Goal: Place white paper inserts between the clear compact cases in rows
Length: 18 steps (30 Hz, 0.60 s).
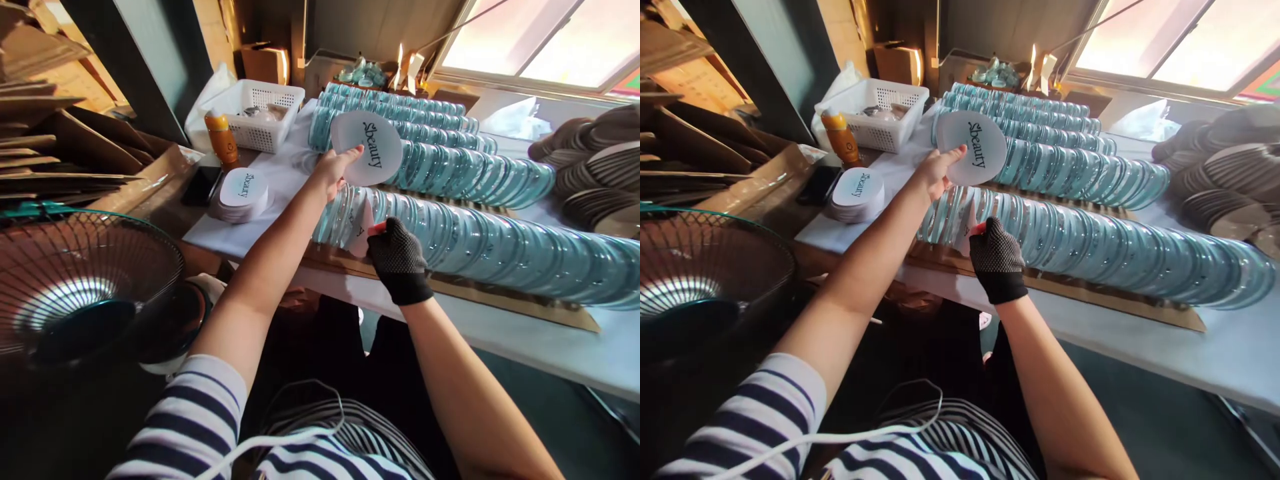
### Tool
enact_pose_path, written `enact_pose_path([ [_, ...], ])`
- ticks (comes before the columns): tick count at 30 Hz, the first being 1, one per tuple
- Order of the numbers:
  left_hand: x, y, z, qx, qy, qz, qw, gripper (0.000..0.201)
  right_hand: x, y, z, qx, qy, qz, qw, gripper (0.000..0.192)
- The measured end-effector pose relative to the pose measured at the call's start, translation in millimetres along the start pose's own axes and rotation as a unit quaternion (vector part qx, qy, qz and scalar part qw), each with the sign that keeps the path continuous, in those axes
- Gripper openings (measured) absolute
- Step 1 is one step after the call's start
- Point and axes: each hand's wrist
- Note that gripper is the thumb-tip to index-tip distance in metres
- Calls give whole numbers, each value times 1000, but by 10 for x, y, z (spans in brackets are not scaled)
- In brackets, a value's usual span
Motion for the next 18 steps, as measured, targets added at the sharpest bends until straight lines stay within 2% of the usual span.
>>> enact_pose_path([
  [2,-4,-12,-1,-8,11,-15,1000,28,-83,-25,50,5,2,17,1000,22],
  [4,2,-16,-15,-20,14,-23,999,30,-136,-48,123,58,17,23,998,25],
  [7,6,7,-73,-22,19,-13,999,30,-143,-49,217,144,47,26,988,27],
  [9,0,37,-131,-15,34,-4,999,27,-134,-41,245,162,59,34,984,26],
  [11,-8,63,-187,-14,53,3,998,28,-128,-41,235,98,50,54,992,24],
  [13,-14,69,-218,-17,67,4,998,31,-113,-44,191,-39,23,107,993,24],
  [14,-17,62,-217,-16,68,-2,998,31,-100,-39,159,-110,11,145,983,24],
  [16,-26,37,-178,-12,58,-31,998,29,-75,0,84,-227,-12,233,946,22],
  [18,-35,7,-101,-12,27,-68,997,23,-96,83,0,-288,-45,268,918,19],
])
Point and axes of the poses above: each hand's wrist, its own x-axis away from the middle knuckle, its own y-axis out of the back of the hand, z = x × y, and after that the axes turned 4 degrees about -y, right-handed
